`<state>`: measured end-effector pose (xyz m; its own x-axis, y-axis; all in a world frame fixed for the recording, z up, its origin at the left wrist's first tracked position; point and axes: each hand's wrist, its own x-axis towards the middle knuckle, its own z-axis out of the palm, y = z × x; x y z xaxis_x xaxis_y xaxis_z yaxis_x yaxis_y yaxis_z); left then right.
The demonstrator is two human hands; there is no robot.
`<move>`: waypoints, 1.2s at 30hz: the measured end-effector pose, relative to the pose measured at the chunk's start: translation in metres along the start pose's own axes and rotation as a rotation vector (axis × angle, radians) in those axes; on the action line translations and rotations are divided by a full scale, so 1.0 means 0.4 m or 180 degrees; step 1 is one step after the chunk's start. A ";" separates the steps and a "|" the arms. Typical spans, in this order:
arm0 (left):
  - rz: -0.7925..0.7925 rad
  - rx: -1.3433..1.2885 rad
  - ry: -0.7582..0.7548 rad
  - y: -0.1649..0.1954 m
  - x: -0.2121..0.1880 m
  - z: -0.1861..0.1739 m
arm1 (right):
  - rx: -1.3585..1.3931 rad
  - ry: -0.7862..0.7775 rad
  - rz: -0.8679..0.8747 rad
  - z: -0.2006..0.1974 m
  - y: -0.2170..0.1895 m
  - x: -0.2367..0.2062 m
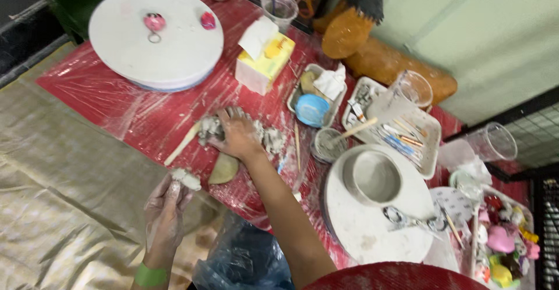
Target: The person shapes a small piece of clay by hand on a round bat, pinching and forming it into a small figure. They briefly use a brush on the clay and continue pressing and shaping it with both hands.
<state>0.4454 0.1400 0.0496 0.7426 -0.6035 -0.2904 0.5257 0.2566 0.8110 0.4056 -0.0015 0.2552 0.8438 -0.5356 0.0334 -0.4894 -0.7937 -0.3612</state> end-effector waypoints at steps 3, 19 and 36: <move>0.0127 -0.0067 0.0117 0.028 0.052 -0.020 | -0.0280 0.0363 -0.0208 0.029 -0.013 0.074; -0.0122 -0.0392 -0.0563 -0.015 -0.027 -0.037 | 0.0086 0.0791 -0.0428 0.043 -0.037 -0.015; -0.1705 0.0328 -0.2861 -0.397 -0.462 0.264 | 0.3005 0.2382 0.0695 0.152 0.363 -0.959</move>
<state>0.1809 0.1310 0.0279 -0.1799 -0.9681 -0.1744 0.6252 -0.2494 0.7396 0.0244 0.1063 0.1335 0.2769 -0.9120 0.3026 0.0095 -0.3123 -0.9499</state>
